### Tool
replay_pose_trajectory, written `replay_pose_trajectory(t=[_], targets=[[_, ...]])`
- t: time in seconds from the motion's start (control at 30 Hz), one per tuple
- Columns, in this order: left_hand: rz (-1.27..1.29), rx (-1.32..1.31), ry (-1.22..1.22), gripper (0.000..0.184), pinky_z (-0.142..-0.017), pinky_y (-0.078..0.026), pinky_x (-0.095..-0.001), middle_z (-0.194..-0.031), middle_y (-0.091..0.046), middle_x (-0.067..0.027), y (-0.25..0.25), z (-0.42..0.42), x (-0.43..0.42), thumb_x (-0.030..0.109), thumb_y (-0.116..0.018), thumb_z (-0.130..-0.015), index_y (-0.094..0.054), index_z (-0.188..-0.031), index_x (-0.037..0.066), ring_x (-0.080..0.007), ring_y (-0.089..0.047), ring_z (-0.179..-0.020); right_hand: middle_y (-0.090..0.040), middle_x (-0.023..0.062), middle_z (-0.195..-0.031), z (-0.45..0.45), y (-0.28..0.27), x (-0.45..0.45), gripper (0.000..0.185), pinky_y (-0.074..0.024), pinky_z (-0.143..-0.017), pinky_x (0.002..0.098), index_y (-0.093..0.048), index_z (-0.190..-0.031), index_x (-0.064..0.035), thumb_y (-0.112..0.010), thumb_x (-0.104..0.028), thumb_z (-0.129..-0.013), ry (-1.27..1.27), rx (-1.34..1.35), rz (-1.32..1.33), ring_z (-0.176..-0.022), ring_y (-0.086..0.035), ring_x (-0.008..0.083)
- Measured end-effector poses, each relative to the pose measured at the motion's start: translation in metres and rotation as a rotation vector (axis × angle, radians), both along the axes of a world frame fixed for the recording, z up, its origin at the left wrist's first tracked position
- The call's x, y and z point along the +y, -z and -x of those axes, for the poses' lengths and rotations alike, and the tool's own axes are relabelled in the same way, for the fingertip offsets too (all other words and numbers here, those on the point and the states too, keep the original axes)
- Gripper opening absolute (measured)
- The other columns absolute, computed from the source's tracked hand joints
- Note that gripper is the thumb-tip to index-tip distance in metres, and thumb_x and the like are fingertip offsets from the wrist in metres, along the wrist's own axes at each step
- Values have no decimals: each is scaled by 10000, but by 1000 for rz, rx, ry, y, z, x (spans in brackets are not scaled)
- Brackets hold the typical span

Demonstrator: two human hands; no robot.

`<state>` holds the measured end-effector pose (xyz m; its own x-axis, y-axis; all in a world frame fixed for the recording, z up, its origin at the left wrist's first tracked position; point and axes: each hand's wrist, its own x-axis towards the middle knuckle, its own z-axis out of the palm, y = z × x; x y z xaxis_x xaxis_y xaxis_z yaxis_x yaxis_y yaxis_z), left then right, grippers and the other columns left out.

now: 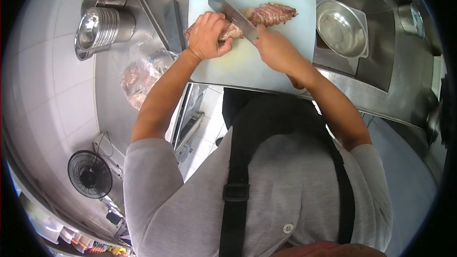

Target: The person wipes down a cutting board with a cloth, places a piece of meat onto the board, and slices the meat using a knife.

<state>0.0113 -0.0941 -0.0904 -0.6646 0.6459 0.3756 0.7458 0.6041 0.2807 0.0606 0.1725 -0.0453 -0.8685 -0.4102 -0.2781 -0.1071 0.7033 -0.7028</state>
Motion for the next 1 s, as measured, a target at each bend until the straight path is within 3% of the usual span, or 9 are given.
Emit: replay_pose_trajectory(t=[0.23, 0.33, 0.43, 0.6, 0.73, 0.77, 0.87, 0.97, 1.0], targets=[[-21, -3, -23, 405, -890, -484, -489, -1187, -632, -169, -3, -2, 4, 287, -806, -695, -593, -961, 66, -391, -588, -1054, -697, 351, -924, 5, 9, -20, 279, -499, -815, 613, -522, -1176, 89, -579, -160, -1063, 14, 9, -25, -914, -684, 528], [-31, -6, -12, 426, -896, -483, -498, -1195, -628, -179, -2, 0, 5, 288, -811, -699, -590, -978, 53, -407, -582, -1050, -735, 334, -941, -4, -2, -7, 211, -566, -807, 599, -563, -1157, 88, -536, -39, -991, -22, 44, -54, -906, -730, 514], [-21, -22, -25, 435, -905, -483, -505, -1206, -624, -187, 1, -11, 6, 280, -810, -709, -588, -998, 42, -419, -579, -1052, -746, 313, -915, -13, 36, -42, 234, -584, -771, 599, -566, -1174, 80, -519, -49, -985, 106, 70, -78, -868, -745, 501], [-29, -54, -7, 385, -928, -484, -517, -1188, -620, -198, -3, -7, 0, 219, -798, -764, -601, -1029, 19, -437, -572, -1065, -764, 252, -869, -24, 31, -51, 225, -608, -712, 560, -566, -1181, 45, -499, -91, -1014, 130, 136, -133, -804, -771, 433], [-305, -35, -270, 264, -883, -539, -472, -1071, -676, -155, -56, 0, 11, 113, -791, -803, -654, -1012, 27, -364, -640, -978, -765, 242, -886, -28, 28, -58, 295, -588, -700, 555, -549, -1253, 57, -400, -151, -1107, 84, 105, -102, -797, -756, 427], [-313, -86, -263, 261, -908, -542, -467, -1051, -700, -153, -68, 14, 21, 91, -813, -788, -677, -1008, 51, -343, -673, -1002, -768, 230, -884, -31, 26, -60, 288, -596, -701, 543, -574, -1201, 39, -384, -160, -1116, 108, 141, -104, -793, -759, 417], [156, -438, -124, 288, -907, -547, -470, -1058, -717, -143, -86, 58, 40, 126, -845, -763, -707, -1011, 73, -329, -691, -1041, -770, 229, -885, -33, 28, -68, 256, -603, -703, 534, -577, -1166, 28, -403, -151, -1107, 89, 127, -116, -793, -763, 407], [750, -400, -74, 330, -900, -552, -465, -1055, -727, -132, -69, 82, 68, 161, -877, -731, -724, -1009, 75, -314, -701, -1068, -779, 214, -849, -36, 35, -69, 158, -629, -695, 496, -557, -1113, 0, -507, -117, -1020, 125, 233, -82, -784, -791, 368], [758, -407, -75, 332, -907, -550, -471, -1050, -728, -129, -67, 85, 73, 174, -886, -722, -724, -994, 73, -315, -700, -1067, -780, 215, -852, -34, 35, -67, 161, -628, -700, 500, -560, -1117, 0, -505, -116, -1020, 136, 236, -83, -788, -791, 370]])
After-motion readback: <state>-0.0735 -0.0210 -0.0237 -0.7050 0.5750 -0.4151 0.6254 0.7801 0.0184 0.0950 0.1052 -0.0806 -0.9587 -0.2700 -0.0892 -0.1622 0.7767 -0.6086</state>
